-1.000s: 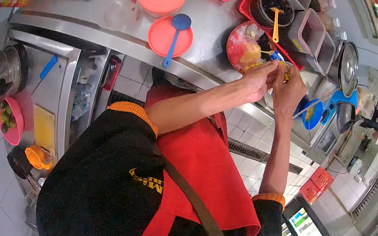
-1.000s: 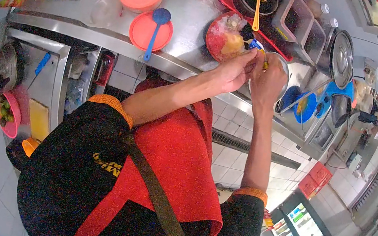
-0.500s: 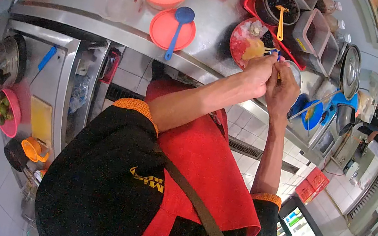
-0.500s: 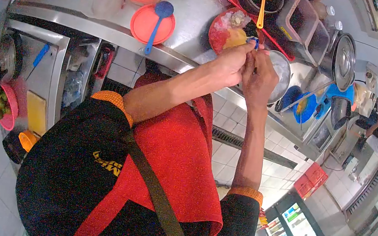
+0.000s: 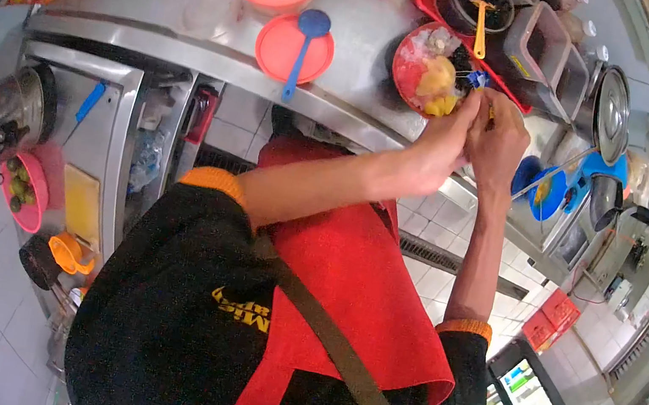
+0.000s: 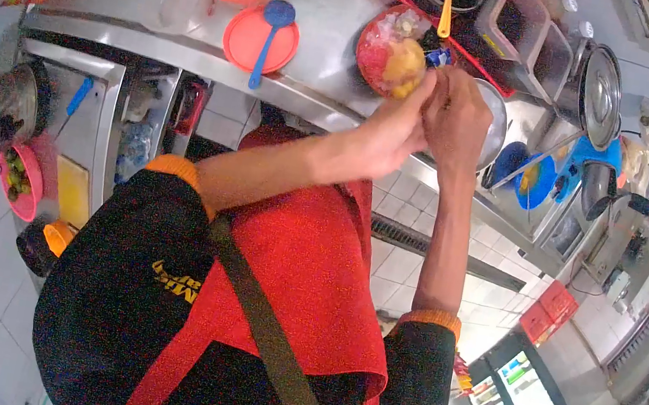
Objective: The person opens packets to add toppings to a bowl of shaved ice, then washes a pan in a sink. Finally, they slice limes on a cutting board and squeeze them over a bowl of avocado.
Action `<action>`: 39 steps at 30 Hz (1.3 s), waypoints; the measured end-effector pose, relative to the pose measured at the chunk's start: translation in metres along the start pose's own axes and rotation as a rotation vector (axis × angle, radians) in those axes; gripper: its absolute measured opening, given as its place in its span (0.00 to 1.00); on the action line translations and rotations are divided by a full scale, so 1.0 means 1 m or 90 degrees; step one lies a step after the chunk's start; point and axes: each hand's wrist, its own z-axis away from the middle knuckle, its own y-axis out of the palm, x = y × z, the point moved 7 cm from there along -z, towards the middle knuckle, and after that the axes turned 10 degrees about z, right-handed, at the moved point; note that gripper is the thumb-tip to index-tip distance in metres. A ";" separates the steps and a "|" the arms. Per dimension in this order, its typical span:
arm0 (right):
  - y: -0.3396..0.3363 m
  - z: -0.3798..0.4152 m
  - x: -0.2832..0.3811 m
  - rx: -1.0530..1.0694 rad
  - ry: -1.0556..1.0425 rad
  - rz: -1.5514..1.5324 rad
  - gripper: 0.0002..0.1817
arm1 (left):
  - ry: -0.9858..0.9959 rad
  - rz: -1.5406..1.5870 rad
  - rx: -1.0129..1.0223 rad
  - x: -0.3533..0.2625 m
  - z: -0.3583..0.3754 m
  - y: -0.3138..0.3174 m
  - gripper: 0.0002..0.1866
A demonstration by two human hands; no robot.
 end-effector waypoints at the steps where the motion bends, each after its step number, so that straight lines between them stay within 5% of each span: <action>1: -0.001 0.001 -0.002 -0.040 0.000 0.012 0.06 | -0.086 -0.079 -0.013 0.007 0.016 -0.011 0.29; 4: 0.024 0.018 -0.011 -0.029 0.014 -0.007 0.06 | -0.093 -0.213 -0.022 -0.012 0.053 -0.048 0.38; 6: 0.027 0.032 -0.026 -0.134 0.076 -0.089 0.05 | 0.008 -0.261 -0.079 -0.045 0.063 -0.063 0.25; 7: 0.027 0.040 -0.034 -0.039 0.208 -0.162 0.07 | 0.045 -0.253 -0.134 -0.061 0.063 -0.077 0.21; 10: 0.049 0.086 -0.076 -0.176 0.381 -0.537 0.09 | 0.157 -0.244 -0.219 -0.099 0.069 -0.090 0.20; 14: 0.023 0.134 -0.141 -0.238 0.424 -0.299 0.08 | 0.259 -0.216 -0.215 -0.112 0.082 -0.103 0.20; 15: 0.031 0.139 -0.163 -0.177 0.335 -0.061 0.16 | 0.280 -0.210 -0.240 -0.112 0.086 -0.108 0.20; 16: 0.016 0.129 -0.149 -0.115 0.305 0.220 0.20 | 0.292 -0.204 -0.262 -0.114 0.092 -0.110 0.19; 18: -0.007 0.102 -0.129 -0.269 0.274 0.190 0.23 | 0.311 -0.217 -0.306 -0.113 0.102 -0.105 0.19; 22: 0.042 0.027 -0.026 -0.123 0.132 -0.334 0.21 | 0.355 -0.218 -0.329 -0.121 0.123 -0.122 0.20; 24: 0.062 -0.012 0.048 -0.122 -0.059 -0.259 0.23 | 0.391 -0.194 -0.324 -0.131 0.129 -0.123 0.19; 26: 0.092 -0.045 0.099 -0.094 -0.127 -0.394 0.28 | 0.431 -0.177 -0.311 -0.145 0.136 -0.114 0.18; 39: 0.136 -0.122 0.227 -0.121 -0.049 -0.269 0.37 | 0.494 -0.172 -0.287 -0.293 0.202 -0.171 0.20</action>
